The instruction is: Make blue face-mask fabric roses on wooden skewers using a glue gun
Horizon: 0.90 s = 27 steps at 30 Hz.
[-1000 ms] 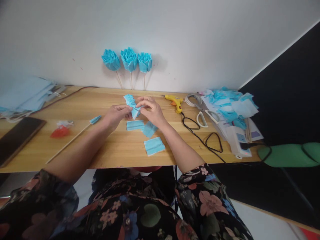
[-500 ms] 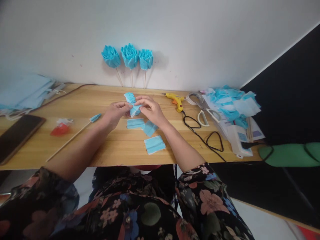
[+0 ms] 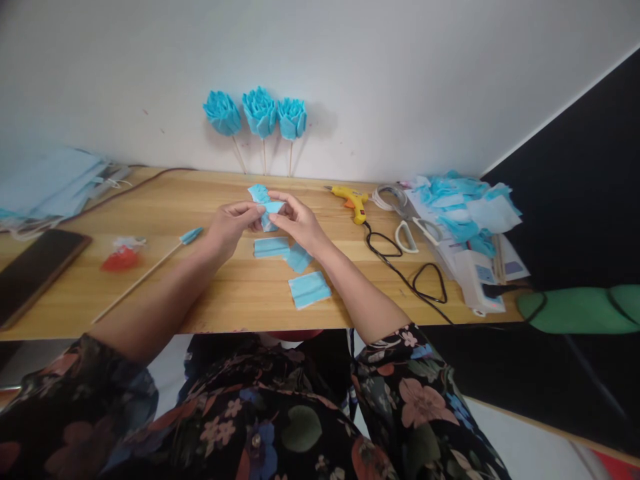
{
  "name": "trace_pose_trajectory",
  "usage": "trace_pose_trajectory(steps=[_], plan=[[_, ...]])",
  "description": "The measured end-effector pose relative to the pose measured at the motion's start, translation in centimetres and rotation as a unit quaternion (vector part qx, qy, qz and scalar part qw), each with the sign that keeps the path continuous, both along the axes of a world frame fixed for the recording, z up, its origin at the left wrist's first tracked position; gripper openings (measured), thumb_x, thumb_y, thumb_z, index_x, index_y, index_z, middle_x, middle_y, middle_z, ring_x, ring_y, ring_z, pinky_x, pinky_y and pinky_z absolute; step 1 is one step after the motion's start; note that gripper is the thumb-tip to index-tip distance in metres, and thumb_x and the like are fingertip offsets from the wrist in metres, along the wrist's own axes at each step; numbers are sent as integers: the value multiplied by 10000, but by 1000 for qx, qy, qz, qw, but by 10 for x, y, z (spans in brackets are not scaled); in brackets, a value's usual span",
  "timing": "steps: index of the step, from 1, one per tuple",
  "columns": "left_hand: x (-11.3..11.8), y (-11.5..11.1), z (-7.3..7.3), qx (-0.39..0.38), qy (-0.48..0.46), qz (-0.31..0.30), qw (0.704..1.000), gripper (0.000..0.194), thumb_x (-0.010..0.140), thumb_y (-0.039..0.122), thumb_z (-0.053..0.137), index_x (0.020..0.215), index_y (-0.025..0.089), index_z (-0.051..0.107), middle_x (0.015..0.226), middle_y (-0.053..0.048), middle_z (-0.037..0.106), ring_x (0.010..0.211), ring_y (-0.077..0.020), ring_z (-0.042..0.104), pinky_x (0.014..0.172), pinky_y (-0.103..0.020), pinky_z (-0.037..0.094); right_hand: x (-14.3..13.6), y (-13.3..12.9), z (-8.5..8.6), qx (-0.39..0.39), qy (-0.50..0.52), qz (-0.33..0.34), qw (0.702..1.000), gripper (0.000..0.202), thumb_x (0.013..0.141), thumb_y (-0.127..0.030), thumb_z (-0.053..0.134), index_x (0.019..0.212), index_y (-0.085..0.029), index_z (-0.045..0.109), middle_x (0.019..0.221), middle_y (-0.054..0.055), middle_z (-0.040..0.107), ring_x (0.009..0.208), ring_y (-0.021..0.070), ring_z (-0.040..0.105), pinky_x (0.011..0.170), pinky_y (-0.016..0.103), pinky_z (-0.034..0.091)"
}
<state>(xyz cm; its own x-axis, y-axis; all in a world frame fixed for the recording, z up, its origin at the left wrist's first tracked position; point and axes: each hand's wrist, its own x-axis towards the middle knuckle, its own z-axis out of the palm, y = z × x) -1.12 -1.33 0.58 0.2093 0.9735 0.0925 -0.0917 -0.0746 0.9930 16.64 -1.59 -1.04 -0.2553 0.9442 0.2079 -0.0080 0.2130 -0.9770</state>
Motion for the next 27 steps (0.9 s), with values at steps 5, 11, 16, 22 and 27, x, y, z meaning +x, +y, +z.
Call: trace_pose_trajectory(steps=[5, 11, 16, 22, 27], plan=[[2, -1, 0, -9, 3, -6, 1000, 258, 804, 382, 736, 674, 165, 685, 578, 8, 592, 559, -99, 517, 600, -249, 436, 3, 2, 2, 13, -24, -18, 999, 519, 790, -417, 699, 1263, -252, 561, 913, -4, 684, 859, 167, 643, 871, 341, 546], [2, 3, -1, -38, -24, -33, 998, 357, 833, 498, 707, 714, 166, 657, 649, -12, 639, 581, -110, 573, 586, -248, 446, 8, 3, 4, 27, -57, -31, 998, 520, 800, -369, 670, 1292, -249, 555, 774, -36, 596, 751, 154, 593, 766, 308, 516], [1, 3, 1, -20, 39, -33, 998, 228, 744, 369, 803, 760, 166, 702, 620, 21, 619, 568, -98, 520, 618, -251, 437, 10, 6, -1, 46, -111, -28, 992, 589, 806, -281, 642, 1383, -266, 526, 721, -64, 537, 683, 131, 543, 684, 266, 473], [-3, 8, -8, 23, 133, 3, 991, 156, 763, 327, 768, 731, 178, 731, 633, 16, 639, 590, -116, 536, 604, -243, 394, 8, 5, 1, 76, -162, -35, 983, 621, 794, -189, 605, 1407, -251, 523, 714, -71, 545, 651, 116, 507, 651, 250, 441], [-4, 12, -15, 37, 121, 21, 992, 169, 735, 347, 772, 727, 183, 734, 644, 8, 664, 608, -126, 556, 617, -241, 411, 35, 13, 16, 136, -285, -2, 949, 636, 807, -174, 605, 1435, -246, 540, 971, 3, 724, 854, 153, 648, 830, 291, 508]])
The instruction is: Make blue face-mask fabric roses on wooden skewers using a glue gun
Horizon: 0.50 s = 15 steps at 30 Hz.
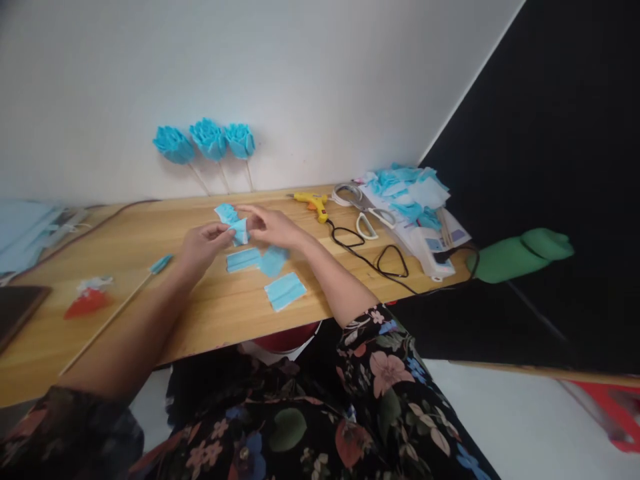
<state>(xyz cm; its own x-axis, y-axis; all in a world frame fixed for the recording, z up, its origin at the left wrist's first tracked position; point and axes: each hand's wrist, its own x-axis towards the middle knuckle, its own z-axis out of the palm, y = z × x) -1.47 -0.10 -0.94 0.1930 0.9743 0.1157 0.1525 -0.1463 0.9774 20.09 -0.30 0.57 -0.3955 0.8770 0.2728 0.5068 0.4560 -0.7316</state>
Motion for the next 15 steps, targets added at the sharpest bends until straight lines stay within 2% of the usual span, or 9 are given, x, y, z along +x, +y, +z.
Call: trace_pose_trajectory(steps=[1, 3, 5, 7, 9, 11, 13, 15], plan=[[0, 0, 0, -5, -10, 5, 1000, 188, 728, 362, 772, 717, 181, 725, 630, 10, 657, 594, -122, 552, 617, -242, 414, 12, 2, 5, 24, -46, -28, 998, 608, 814, -183, 617, 1417, -237, 566, 1076, 34, 739, 956, 175, 666, 901, 310, 504], [0, 0, 1, -19, -31, 16, 999, 227, 715, 395, 776, 713, 179, 707, 615, 11, 652, 572, -116, 545, 612, -243, 419, 42, 5, 16, 55, -126, -168, 976, 505, 865, -223, 602, 1369, -187, 613, 1183, 100, 739, 1073, 230, 668, 977, 368, 486], [-1, 0, 2, -35, -55, 21, 998, 264, 698, 424, 785, 711, 178, 689, 618, 7, 657, 566, -113, 549, 610, -244, 429, 72, 8, 22, 43, -206, -319, 924, 370, 922, -249, 545, 1241, -137, 694, 1191, 163, 741, 1097, 283, 675, 978, 411, 484], [-1, 1, 2, -48, -79, 22, 995, 293, 687, 443, 793, 703, 176, 671, 630, 2, 662, 574, -112, 562, 615, -244, 441, 96, 9, 23, -12, -273, -415, 868, 348, 960, -303, 499, 1129, -119, 743, 1130, 205, 757, 1079, 327, 692, 940, 429, 495], [-1, 1, 2, -56, -102, 26, 993, 313, 683, 453, 795, 694, 173, 656, 640, -1, 661, 577, -107, 566, 617, -242, 449, 109, 9, 20, -91, -323, -422, 842, 400, 973, -384, 494, 1062, -101, 763, 1095, 229, 763, 1068, 348, 703, 902, 411, 505], [0, 1, 2, -65, -123, 28, 990, 325, 681, 458, 798, 693, 168, 651, 651, -3, 659, 575, -100, 562, 616, -242, 456, 111, 9, 16, -140, -348, -409, 832, 454, 967, -452, 510, 1085, -89, 755, 1134, 242, 754, 1088, 351, 703, 882, 384, 509], [1, 1, 3, -71, -141, 24, 987, 334, 678, 462, 802, 697, 163, 654, 651, -2, 655, 571, -94, 556, 613, -239, 457, 107, 8, 13, -157, -354, -401, 830, 490, 942, -494, 550, 1134, -84, 737, 1190, 247, 737, 1119, 349, 695, 876, 368, 508], [2, 0, 5, -78, -156, 17, 984, 347, 668, 466, 812, 698, 159, 652, 646, -1, 649, 568, -90, 552, 605, -236, 452, 102, 7, 12, -157, -353, -398, 832, 472, 909, -471, 604, 1170, -96, 725, 1219, 237, 730, 1134, 348, 690, 869, 362, 506]])
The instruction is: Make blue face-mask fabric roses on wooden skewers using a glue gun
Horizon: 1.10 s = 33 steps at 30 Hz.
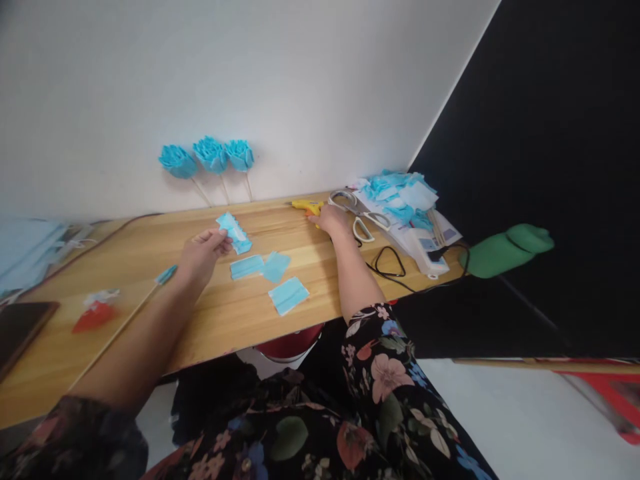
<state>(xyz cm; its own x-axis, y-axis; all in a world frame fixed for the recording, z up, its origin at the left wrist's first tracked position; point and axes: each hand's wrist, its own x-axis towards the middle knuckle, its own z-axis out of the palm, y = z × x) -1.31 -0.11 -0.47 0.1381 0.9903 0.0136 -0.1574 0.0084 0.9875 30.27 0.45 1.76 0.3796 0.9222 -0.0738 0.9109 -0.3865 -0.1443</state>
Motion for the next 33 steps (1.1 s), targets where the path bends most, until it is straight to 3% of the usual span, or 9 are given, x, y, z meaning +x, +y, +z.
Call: trace_pose_trajectory(steps=[8, 11, 13, 16, 19, 23, 26, 29, 33], plan=[[0, 0, 4, -38, -76, -36, 996, 374, 655, 443, 848, 674, 158, 607, 633, 20, 612, 543, -74, 526, 573, -229, 433, -9, -2, 4, 57, 20, 39, 997, 359, 880, -258, 591, 1208, -168, 703, 1215, 156, 748, 1110, 290, 694, 874, 340, 503], [-1, 0, 5, -56, -89, -58, 993, 352, 690, 415, 837, 656, 162, 595, 612, 26, 592, 539, -73, 525, 579, -231, 441, -12, -1, 6, 144, 132, 58, 979, 403, 833, -215, 633, 1232, -164, 647, 1214, 134, 742, 1037, 252, 702, 826, 328, 517], [-2, 1, 6, -67, -99, -74, 990, 350, 693, 404, 842, 653, 162, 593, 608, 27, 590, 536, -73, 524, 578, -230, 442, -17, -1, 9, 191, 285, 58, 937, 421, 792, -219, 669, 1205, -171, 601, 1130, 108, 752, 881, 200, 709, 706, 290, 511], [-5, 2, 7, -81, -119, -97, 985, 378, 652, 410, 879, 643, 160, 595, 603, 27, 587, 532, -69, 520, 566, -221, 437, -30, -2, 17, 207, 523, 76, 823, 460, 729, -323, 755, 1126, -213, 548, 912, 7, 721, 670, 118, 637, 570, 229, 458], [-7, 3, 7, -92, -135, -121, 979, 412, 614, 425, 907, 635, 162, 592, 585, 32, 568, 530, -72, 515, 559, -223, 436, -48, -6, 28, 193, 642, 150, 727, 441, 698, -484, 814, 970, -221, 588, 692, -68, 575, 590, 86, 543, 552, 217, 463], [-11, 3, 7, -88, -136, -157, 974, 456, 631, 468, 899, 584, 159, 569, 545, 26, 527, 521, -76, 489, 546, -228, 410, -66, -16, 36, 119, 691, 194, 686, 485, 731, -559, 799, 1058, -224, 671, 651, -59, 534, 606, 102, 554, 560, 228, 511], [-13, 3, 7, -80, -141, -182, 970, 490, 651, 497, 891, 542, 155, 558, 515, 19, 511, 507, -74, 471, 547, -227, 392, -71, -25, 29, 150, 710, 182, 664, 496, 754, -544, 772, 1156, -282, 647, 1011, 29, 716, 863, 167, 700, 536, 221, 542], [-13, 2, 6, -83, -161, -203, 962, 507, 654, 492, 899, 537, 147, 546, 504, 25, 493, 495, -69, 461, 545, -218, 384, -74, -32, 18, 150, 730, 188, 640, 484, 781, -519, 736, 1200, -307, 622, 1264, 57, 708, 1090, 225, 707, 536, 224, 570], [-13, 2, 5, -93, -184, -227, 952, 520, 664, 471, 903, 530, 139, 526, 502, 33, 461, 482, -63, 447, 519, -206, 370, -77, -36, 9, 130, 763, 198, 601, 440, 815, -514, 691, 1179, -274, 630, 1223, 68, 743, 1104, 233, 717, 626, 271, 623]])
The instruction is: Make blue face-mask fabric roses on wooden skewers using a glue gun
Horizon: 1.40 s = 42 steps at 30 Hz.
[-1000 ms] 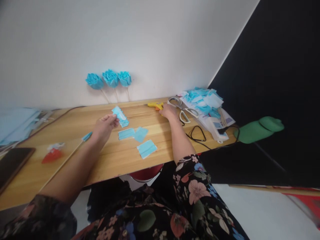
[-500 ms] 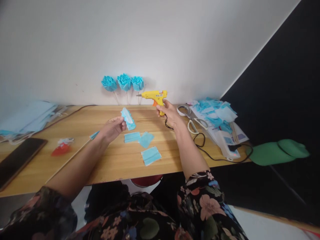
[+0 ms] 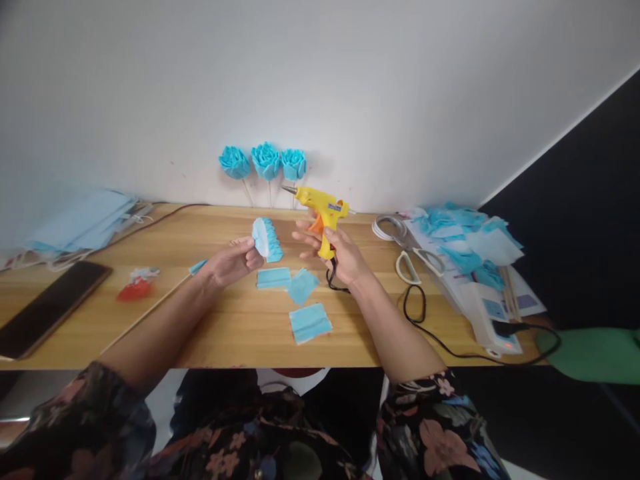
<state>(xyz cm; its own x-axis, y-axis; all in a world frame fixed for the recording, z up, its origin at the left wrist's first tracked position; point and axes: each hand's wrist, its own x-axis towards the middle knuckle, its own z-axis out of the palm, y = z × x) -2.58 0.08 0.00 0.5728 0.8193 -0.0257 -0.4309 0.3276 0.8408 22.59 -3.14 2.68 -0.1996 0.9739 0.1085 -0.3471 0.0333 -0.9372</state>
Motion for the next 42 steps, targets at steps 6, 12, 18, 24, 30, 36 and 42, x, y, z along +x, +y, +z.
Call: trace_pose_trajectory(steps=[6, 12, 18, 24, 30, 36, 42], plan=[[-1, 0, -4, -7, -28, -17, 999, 473, 700, 407, 891, 545, 136, 537, 493, 44, 422, 470, -57, 420, 494, -194, 353, -4, -4, -2, 3, -3, 21, 1000, 311, 770, -380, 761, 1023, -216, 687, 1061, 75, 777, 990, 223, 739, 663, 278, 630], [-3, 3, -8, -13, -34, -23, 999, 464, 726, 398, 870, 538, 136, 537, 498, 34, 431, 477, -71, 431, 501, -208, 375, -7, -9, 1, 47, -60, 30, 997, 375, 826, -556, 726, 911, -191, 698, 929, 69, 740, 783, 175, 698, 605, 278, 594], [-3, 4, -2, -32, -54, 16, 998, 374, 816, 293, 796, 573, 135, 560, 504, 36, 435, 458, -69, 421, 484, -200, 364, -3, -10, 0, 110, -166, 20, 980, 466, 950, -624, 540, 877, -191, 696, 774, 41, 663, 616, 129, 593, 592, 275, 509], [-4, 8, -8, -30, -58, 10, 998, 404, 814, 305, 802, 553, 133, 546, 497, 35, 422, 456, -68, 425, 480, -198, 365, -6, -12, 2, 112, -218, 24, 969, 502, 931, -666, 536, 858, -194, 689, 710, 22, 588, 623, 128, 541, 594, 266, 480], [-4, 8, -11, -26, -54, 6, 998, 432, 748, 344, 859, 546, 132, 541, 501, 38, 420, 467, -65, 420, 483, -201, 363, -11, -13, 6, 97, -212, 22, 972, 518, 876, -700, 593, 878, -186, 657, 774, 26, 608, 613, 116, 483, 581, 266, 506], [-4, 8, -10, -21, -46, 5, 999, 415, 775, 342, 836, 558, 133, 552, 501, 40, 416, 466, -65, 424, 484, -202, 363, -12, -14, 5, 99, -220, 17, 970, 510, 884, -693, 586, 912, -189, 651, 801, 25, 625, 598, 104, 488, 576, 260, 507], [-4, 7, -11, -10, -46, -1, 999, 438, 744, 365, 860, 544, 131, 549, 492, 41, 413, 465, -65, 434, 489, -202, 366, -12, -14, 4, 106, -232, 13, 967, 502, 894, -685, 579, 837, -189, 633, 794, 22, 624, 599, 99, 502, 570, 250, 498]])
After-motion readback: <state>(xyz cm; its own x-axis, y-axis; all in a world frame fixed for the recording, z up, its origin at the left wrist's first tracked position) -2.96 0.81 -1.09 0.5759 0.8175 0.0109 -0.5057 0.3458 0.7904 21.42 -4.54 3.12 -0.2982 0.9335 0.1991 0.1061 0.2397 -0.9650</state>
